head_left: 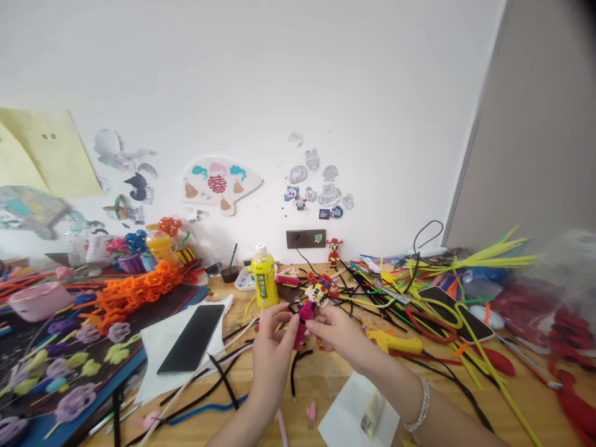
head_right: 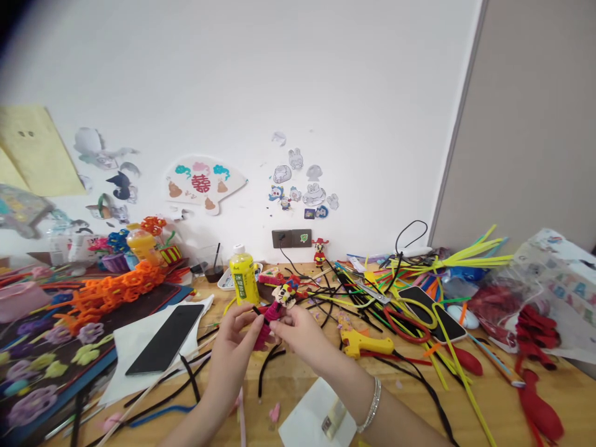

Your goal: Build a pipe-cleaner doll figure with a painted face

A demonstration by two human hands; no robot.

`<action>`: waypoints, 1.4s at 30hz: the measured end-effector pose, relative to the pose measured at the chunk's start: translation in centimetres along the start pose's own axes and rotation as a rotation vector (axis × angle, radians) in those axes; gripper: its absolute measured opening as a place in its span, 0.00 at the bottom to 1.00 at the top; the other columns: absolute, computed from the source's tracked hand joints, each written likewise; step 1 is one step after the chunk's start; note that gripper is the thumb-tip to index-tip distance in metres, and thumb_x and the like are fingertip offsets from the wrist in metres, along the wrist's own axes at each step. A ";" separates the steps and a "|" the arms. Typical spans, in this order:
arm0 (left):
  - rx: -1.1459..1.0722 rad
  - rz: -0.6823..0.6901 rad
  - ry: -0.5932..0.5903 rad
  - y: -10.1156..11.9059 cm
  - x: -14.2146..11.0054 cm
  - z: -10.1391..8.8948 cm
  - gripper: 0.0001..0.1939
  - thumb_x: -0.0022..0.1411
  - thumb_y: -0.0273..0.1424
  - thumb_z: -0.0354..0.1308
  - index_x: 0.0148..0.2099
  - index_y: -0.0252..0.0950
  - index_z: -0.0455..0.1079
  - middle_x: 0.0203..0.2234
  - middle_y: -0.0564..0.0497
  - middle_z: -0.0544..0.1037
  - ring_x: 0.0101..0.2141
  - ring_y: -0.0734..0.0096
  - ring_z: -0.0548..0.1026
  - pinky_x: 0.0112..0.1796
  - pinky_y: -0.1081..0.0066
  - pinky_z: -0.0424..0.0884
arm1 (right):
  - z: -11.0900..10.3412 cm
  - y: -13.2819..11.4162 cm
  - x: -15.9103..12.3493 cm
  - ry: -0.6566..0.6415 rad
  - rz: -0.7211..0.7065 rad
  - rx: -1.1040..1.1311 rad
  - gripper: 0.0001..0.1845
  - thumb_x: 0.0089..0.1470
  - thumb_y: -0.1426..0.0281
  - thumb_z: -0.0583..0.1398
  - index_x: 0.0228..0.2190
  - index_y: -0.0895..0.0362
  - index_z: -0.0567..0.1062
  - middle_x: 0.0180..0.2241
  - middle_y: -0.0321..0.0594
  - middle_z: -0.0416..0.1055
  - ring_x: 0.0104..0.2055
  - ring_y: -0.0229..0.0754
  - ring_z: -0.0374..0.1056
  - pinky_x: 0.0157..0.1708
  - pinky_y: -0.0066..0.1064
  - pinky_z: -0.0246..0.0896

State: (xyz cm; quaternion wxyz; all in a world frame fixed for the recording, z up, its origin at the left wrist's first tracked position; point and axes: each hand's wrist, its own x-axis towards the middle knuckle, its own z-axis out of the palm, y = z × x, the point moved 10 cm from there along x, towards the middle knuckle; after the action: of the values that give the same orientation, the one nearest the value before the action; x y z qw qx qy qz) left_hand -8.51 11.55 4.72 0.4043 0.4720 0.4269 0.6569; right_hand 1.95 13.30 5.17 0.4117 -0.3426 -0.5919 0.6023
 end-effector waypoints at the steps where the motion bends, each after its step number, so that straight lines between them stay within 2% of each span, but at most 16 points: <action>1: 0.024 0.001 0.005 -0.1 0.1 -0.1 0.19 0.48 0.38 0.59 0.40 0.38 0.58 0.27 0.56 0.71 0.20 0.74 0.74 0.21 0.74 0.70 | 0.0 0.1 0.0 -0.002 -0.001 0.002 0.12 0.40 0.65 0.61 0.30 0.59 0.71 0.20 0.30 0.61 0.18 0.28 0.51 0.16 0.20 0.43; 8: 0.126 -0.043 -0.047 -0.3 0.2 0.3 0.16 0.50 0.40 0.57 0.38 0.36 0.62 0.27 0.54 0.73 0.20 0.72 0.73 0.17 0.74 0.69 | -0.4 0.3 0.2 0.032 -0.015 -0.018 0.14 0.41 0.67 0.60 0.33 0.58 0.71 0.20 0.30 0.61 0.17 0.28 0.50 0.15 0.20 0.43; 15: 0.231 -0.003 -0.180 0.2 -0.1 1.5 0.12 0.56 0.40 0.50 0.29 0.36 0.63 0.16 0.57 0.68 0.18 0.71 0.72 0.19 0.72 0.69 | -0.6 -0.5 0.6 0.000 -0.124 -0.040 0.14 0.43 0.68 0.58 0.34 0.60 0.69 0.20 0.30 0.61 0.17 0.28 0.48 0.15 0.21 0.41; 19: 0.227 0.005 -0.232 0.3 -0.1 2.0 0.11 0.57 0.39 0.49 0.32 0.36 0.63 0.17 0.57 0.68 0.17 0.72 0.70 0.20 0.72 0.68 | -0.9 -0.8 0.7 0.004 -0.142 -0.063 0.11 0.43 0.67 0.58 0.32 0.60 0.69 0.19 0.29 0.60 0.16 0.28 0.49 0.15 0.21 0.41; 24: 0.188 -0.031 -0.326 -0.3 -0.1 3.0 0.15 0.51 0.37 0.56 0.38 0.33 0.62 0.22 0.55 0.69 0.18 0.75 0.68 0.19 0.73 0.66 | -1.7 -0.6 0.9 0.035 -0.139 -0.075 0.10 0.42 0.67 0.60 0.29 0.60 0.70 0.18 0.29 0.61 0.17 0.29 0.53 0.17 0.22 0.48; 27: 0.121 -0.075 -0.355 -0.5 -0.2 3.4 0.16 0.52 0.37 0.56 0.40 0.32 0.62 0.18 0.57 0.67 0.17 0.77 0.66 0.18 0.75 0.65 | -1.6 -1.0 1.0 -0.011 -0.178 -0.074 0.12 0.42 0.67 0.61 0.31 0.60 0.71 0.21 0.32 0.66 0.21 0.31 0.59 0.22 0.24 0.54; 29: 0.050 -0.140 -0.396 -0.7 -0.6 3.9 0.14 0.53 0.37 0.56 0.37 0.32 0.63 0.15 0.58 0.66 0.16 0.78 0.64 0.17 0.77 0.63 | -1.4 -1.5 0.8 -0.076 -0.201 -0.077 0.14 0.42 0.65 0.61 0.32 0.60 0.72 0.25 0.34 0.69 0.26 0.34 0.63 0.28 0.27 0.58; 32: -0.084 -0.242 -0.472 -0.9 -1.4 4.7 0.10 0.55 0.35 0.55 0.32 0.33 0.63 0.14 0.58 0.65 0.15 0.81 0.62 0.17 0.79 0.61 | -1.2 -2.4 0.4 -0.158 -0.214 -0.101 0.15 0.42 0.63 0.62 0.32 0.60 0.73 0.29 0.37 0.71 0.32 0.38 0.65 0.36 0.31 0.59; 37: -0.305 -0.374 -0.638 -0.9 -2.9 6.1 0.08 0.57 0.31 0.51 0.30 0.32 0.64 0.19 0.55 0.66 0.15 0.83 0.61 0.14 0.81 0.58 | -1.3 -2.5 -0.2 -0.251 -0.151 -0.165 0.16 0.41 0.61 0.62 0.31 0.59 0.75 0.27 0.36 0.71 0.31 0.38 0.65 0.36 0.31 0.59; 40: -0.416 -0.439 -0.703 -1.1 -3.8 6.6 0.08 0.58 0.31 0.51 0.29 0.31 0.65 0.23 0.52 0.67 0.15 0.84 0.62 0.13 0.82 0.56 | -0.5 -2.4 -0.6 -0.350 -0.169 -0.145 0.17 0.41 0.61 0.62 0.31 0.60 0.75 0.29 0.37 0.72 0.32 0.37 0.65 0.38 0.32 0.58; 42: -0.486 -0.465 -0.727 -1.1 -4.2 7.0 0.08 0.57 0.32 0.51 0.30 0.32 0.64 0.22 0.53 0.67 0.14 0.85 0.61 0.13 0.82 0.55 | -0.2 -2.3 -0.7 -0.371 -0.188 -0.101 0.17 0.41 0.61 0.63 0.32 0.61 0.74 0.30 0.38 0.72 0.33 0.38 0.66 0.39 0.32 0.58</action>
State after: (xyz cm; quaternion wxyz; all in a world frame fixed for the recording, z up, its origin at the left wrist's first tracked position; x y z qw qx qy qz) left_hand -0.69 9.22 3.83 0.7612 0.4549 0.1866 0.4228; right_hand 2.66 12.72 7.42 0.3323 -0.1897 -0.7163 0.5836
